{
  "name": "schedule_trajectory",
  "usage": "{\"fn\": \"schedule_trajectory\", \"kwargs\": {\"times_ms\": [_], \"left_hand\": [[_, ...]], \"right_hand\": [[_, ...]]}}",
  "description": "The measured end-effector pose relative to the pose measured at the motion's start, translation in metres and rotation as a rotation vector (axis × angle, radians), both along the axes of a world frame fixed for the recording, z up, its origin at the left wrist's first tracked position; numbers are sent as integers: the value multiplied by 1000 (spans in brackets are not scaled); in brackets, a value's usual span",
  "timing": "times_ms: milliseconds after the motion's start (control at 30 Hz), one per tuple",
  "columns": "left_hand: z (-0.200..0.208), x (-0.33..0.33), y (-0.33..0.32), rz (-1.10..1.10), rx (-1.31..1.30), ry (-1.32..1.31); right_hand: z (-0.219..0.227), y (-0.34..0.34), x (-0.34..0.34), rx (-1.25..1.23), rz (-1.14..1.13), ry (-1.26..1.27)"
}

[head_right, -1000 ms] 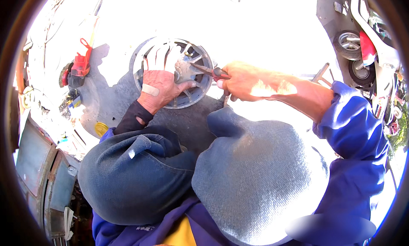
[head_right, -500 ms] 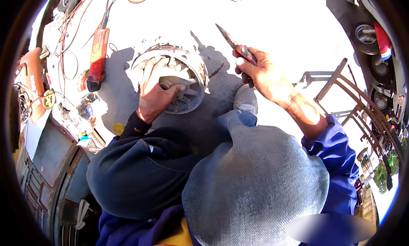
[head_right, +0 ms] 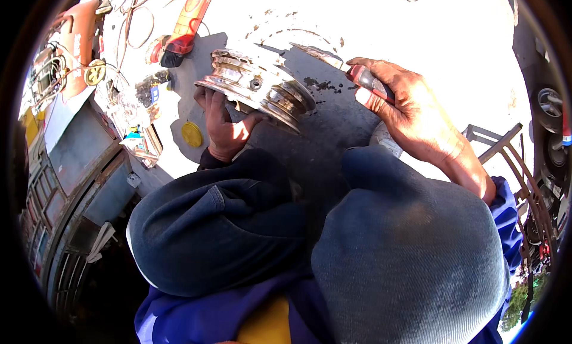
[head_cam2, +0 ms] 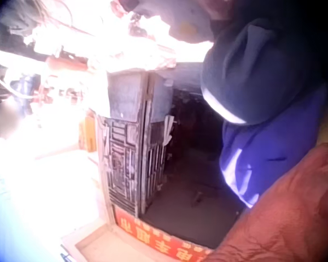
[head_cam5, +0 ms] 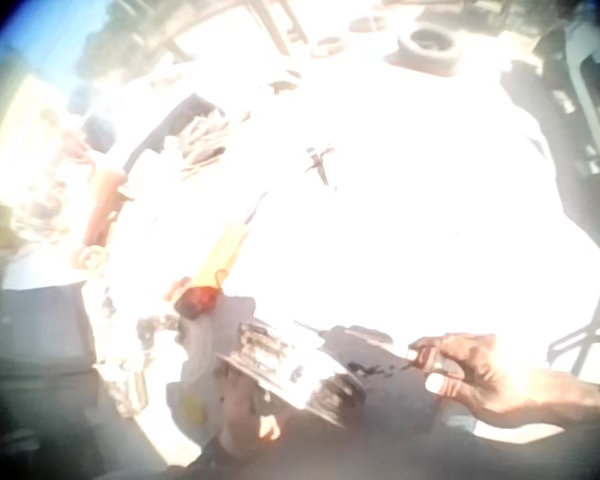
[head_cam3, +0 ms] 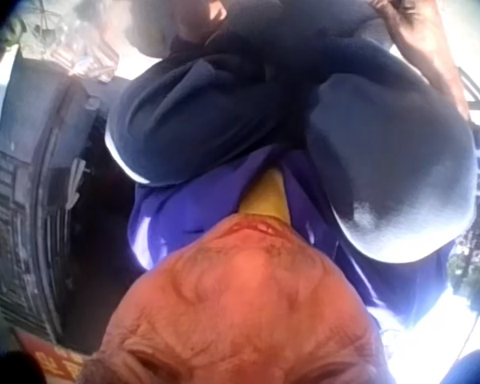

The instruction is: The person unwraps a new motorcycle tire and places it on the ground. They then pick up a metal wheel rim and sit on the ground to work on it. Using pliers, the person removes small metal clips from the rim's inner edge and places them into a small container.

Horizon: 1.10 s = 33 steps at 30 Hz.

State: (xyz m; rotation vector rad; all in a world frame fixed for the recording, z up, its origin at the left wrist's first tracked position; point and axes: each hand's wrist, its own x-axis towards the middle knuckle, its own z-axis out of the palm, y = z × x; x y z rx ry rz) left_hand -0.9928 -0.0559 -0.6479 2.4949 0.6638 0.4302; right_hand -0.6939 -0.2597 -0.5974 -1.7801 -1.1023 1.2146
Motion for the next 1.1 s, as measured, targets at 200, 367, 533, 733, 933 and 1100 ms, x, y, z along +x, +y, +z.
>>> {"fn": "schedule_trajectory", "kwargs": {"times_ms": [200,367,533,733,933,1100], "left_hand": [[0,6,3,-23,61,24],[-5,6,7,17,29,12],[-16,4,8,154,-186,-156],[-25,-12,13,211,-397,-174],[-24,-16,14,244,-462,-214],[-17,-12,18,350,-620,-281]], "right_hand": [[7,4,-12,-129,32,-90],[8,11,-17,-213,86,-109],[10,20,-15,-144,95,-37],[14,25,-16,-156,96,2],[7,26,-14,-176,105,30],[3,26,-10,-152,137,20]]}}
